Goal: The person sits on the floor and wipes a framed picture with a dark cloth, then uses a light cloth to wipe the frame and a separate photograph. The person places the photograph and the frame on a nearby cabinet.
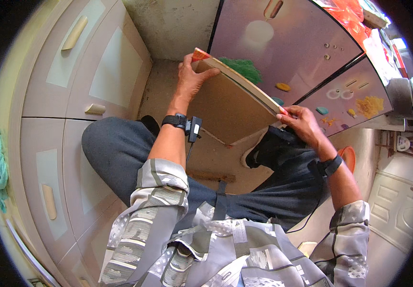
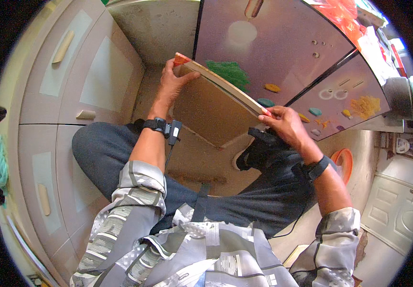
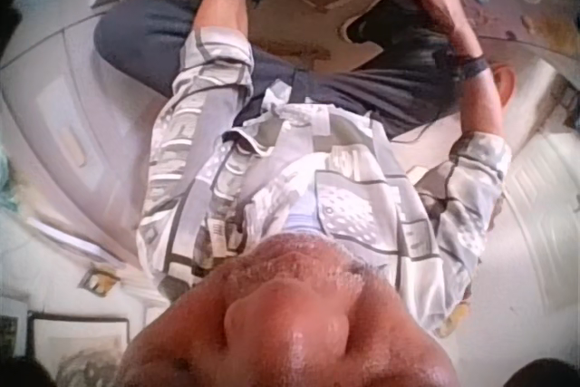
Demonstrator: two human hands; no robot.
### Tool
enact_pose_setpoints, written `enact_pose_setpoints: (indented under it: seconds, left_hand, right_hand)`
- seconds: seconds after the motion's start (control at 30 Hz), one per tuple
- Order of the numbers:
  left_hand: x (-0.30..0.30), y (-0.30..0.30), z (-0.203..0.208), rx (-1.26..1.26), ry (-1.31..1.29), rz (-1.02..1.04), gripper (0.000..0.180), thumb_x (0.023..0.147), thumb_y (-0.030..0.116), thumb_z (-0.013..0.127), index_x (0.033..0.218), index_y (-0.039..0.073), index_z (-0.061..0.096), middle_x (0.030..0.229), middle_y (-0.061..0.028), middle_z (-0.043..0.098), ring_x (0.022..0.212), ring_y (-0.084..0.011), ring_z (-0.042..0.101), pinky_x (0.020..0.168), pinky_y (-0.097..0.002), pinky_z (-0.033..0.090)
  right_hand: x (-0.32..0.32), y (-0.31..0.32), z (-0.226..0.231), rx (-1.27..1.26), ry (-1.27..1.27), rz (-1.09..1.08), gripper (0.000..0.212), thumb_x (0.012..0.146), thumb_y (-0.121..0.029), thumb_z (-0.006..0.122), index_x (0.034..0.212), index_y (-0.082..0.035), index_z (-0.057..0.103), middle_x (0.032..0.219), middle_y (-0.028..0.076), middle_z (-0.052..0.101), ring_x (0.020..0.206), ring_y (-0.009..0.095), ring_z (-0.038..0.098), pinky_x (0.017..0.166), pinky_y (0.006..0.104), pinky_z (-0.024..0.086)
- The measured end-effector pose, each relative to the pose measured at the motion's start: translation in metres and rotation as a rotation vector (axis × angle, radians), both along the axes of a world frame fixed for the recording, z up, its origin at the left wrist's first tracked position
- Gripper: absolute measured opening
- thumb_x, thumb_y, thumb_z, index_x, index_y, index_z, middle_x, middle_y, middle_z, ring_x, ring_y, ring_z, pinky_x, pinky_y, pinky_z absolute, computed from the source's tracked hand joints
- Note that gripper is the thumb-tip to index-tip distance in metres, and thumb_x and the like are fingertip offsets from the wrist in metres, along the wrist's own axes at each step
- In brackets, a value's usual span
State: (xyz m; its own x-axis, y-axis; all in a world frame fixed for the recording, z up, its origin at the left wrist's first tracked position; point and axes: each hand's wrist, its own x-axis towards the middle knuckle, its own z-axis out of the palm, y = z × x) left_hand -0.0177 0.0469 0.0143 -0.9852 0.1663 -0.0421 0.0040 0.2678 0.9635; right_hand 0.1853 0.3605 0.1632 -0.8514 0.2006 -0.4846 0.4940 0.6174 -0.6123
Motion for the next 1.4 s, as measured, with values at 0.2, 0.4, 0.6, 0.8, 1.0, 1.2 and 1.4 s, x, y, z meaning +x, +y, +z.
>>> enact_pose_setpoints:
  seconds: [0.2,0.4,0.6,0.8,1.0,1.2,1.4]
  left_hand:
    - [0.0,0.013,-0.002,-0.013,0.059,-0.03,0.107,0.065,0.053,0.103,0.151,0.009,0.056,0.148,-0.0209,0.059,0.139,-0.0349,0.058,0.115,-0.048,0.049]
    - [0.001,0.014,-0.005,0.026,0.037,-0.069,0.116,0.065,0.053,0.102,0.158,0.012,0.048,0.15,-0.0236,0.049,0.14,-0.0412,0.053,0.116,-0.0526,0.049]
    - [0.008,0.018,-0.01,0.026,0.082,0.006,0.116,0.068,0.047,0.102,0.161,0.012,0.042,0.149,-0.0235,0.046,0.142,-0.0417,0.047,0.118,-0.0527,0.046]
    - [0.061,0.05,0.004,-0.079,0.381,0.276,0.116,0.074,0.026,0.1,0.163,0.007,0.027,0.15,-0.0258,0.04,0.14,-0.0454,0.038,0.122,-0.0563,0.035]
    - [0.074,0.062,0.009,0.01,0.305,0.341,0.095,0.076,0.02,0.097,0.153,0.005,0.042,0.146,-0.0243,0.047,0.139,-0.0431,0.045,0.119,-0.0558,0.037]
    - [0.062,0.039,0.008,0.035,0.197,0.305,0.067,0.083,0.021,0.092,0.137,0.005,0.055,0.136,-0.0184,0.057,0.13,-0.0383,0.054,0.114,-0.0504,0.045]
    - [0.054,0.031,0.008,0.025,0.165,0.25,0.072,0.08,0.03,0.095,0.134,0.004,0.055,0.132,-0.0187,0.057,0.125,-0.0362,0.056,0.111,-0.0481,0.047]
  right_hand:
    - [-0.061,-0.021,0.031,0.249,-0.072,0.513,0.054,0.1,-0.047,0.077,0.127,-0.001,0.078,0.093,0.014,0.078,0.082,0.024,0.073,0.078,0.0379,0.059]
    - [-0.107,-0.06,0.011,0.508,-0.165,0.647,0.058,0.092,-0.056,0.077,0.101,0.001,0.08,0.099,0.029,0.075,0.098,0.047,0.074,0.087,0.0523,0.059]
    - [-0.122,-0.074,-0.01,0.638,-0.156,0.577,0.056,0.089,-0.056,0.078,0.1,-0.001,0.081,0.098,0.028,0.077,0.097,0.046,0.076,0.085,0.0526,0.06]
    - [-0.118,-0.072,-0.014,0.667,-0.165,0.523,0.05,0.09,-0.053,0.077,0.099,-0.004,0.082,0.096,0.026,0.077,0.095,0.045,0.076,0.083,0.0532,0.06]
    - [-0.106,-0.076,-0.016,0.733,-0.05,0.558,0.041,0.095,-0.045,0.076,0.1,-0.005,0.082,0.083,0.023,0.074,0.08,0.04,0.074,0.074,0.0498,0.058]
    - [-0.098,-0.082,-0.009,0.691,-0.065,0.489,0.043,0.093,-0.048,0.074,0.094,-0.006,0.081,0.093,0.023,0.078,0.093,0.044,0.076,0.081,0.0528,0.061]
    - [-0.093,-0.089,-0.002,0.698,-0.073,0.472,0.041,0.093,-0.046,0.075,0.099,-0.006,0.081,0.099,0.025,0.077,0.098,0.044,0.076,0.086,0.0529,0.061]
